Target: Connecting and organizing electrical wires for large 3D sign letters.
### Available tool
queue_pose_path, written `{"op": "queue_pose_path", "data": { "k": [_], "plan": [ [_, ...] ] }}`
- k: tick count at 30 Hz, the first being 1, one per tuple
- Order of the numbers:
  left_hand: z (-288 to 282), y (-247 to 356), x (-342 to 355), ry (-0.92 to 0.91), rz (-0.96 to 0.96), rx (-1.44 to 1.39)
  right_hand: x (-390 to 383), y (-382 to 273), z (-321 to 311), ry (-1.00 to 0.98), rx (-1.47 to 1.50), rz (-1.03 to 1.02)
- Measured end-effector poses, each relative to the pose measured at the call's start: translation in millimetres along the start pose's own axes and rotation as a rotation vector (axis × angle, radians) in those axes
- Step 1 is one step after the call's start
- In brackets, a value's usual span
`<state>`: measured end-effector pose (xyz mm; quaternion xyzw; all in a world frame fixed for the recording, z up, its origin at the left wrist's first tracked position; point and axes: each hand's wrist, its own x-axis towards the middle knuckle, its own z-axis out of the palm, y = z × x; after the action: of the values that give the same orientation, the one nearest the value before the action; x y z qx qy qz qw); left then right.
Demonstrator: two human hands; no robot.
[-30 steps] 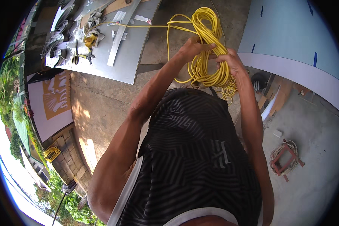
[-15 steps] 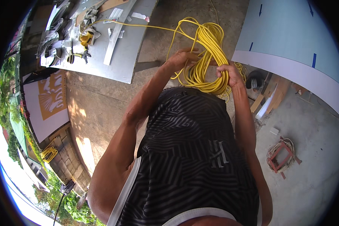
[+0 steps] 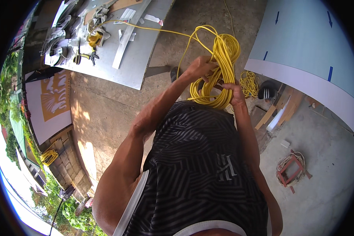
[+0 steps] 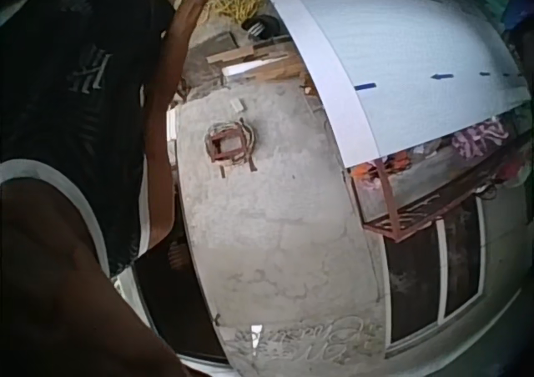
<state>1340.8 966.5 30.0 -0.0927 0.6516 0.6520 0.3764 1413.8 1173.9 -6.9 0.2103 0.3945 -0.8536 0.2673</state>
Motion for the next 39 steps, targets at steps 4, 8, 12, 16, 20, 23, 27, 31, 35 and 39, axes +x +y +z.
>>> {"op": "queue_pose_path", "data": {
  "k": [4,8,12,16,20,23,27,31,35,39],
  "plan": [
    [3,-8,-8,0.295,0.259,0.31,-12,-5,4,0.077,-0.037,-0.085],
    [-23,-12,-14,0.369,0.378,0.287,-43,-28,-9,0.156,-0.144,-0.215],
    [-65,-29,20,0.588,0.59,0.647,-77,-56,-2,0.19,-0.212,-0.275],
    [-71,-20,49,0.533,0.885,1.055,-102,-77,16,0.144,-0.231,-0.311],
    [-83,-21,56,0.325,0.798,1.23,-106,-91,30,0.073,-0.221,-0.361],
    [-93,-18,51,0.322,0.885,1.307,-101,-100,42,0.054,-0.15,-0.378],
    [-118,12,22,0.236,0.712,1.054,-82,-108,60,-0.083,0.046,-0.366],
    [-137,32,-13,0.189,0.692,0.716,-62,-113,73,-0.133,-0.03,-0.376],
    [-128,47,-30,0.138,0.788,0.62,-51,-117,117,-0.12,-0.065,-0.335],
    [-114,47,-26,0.227,0.778,0.4,-35,-115,136,-0.155,-0.175,-0.311]
  ]
}}
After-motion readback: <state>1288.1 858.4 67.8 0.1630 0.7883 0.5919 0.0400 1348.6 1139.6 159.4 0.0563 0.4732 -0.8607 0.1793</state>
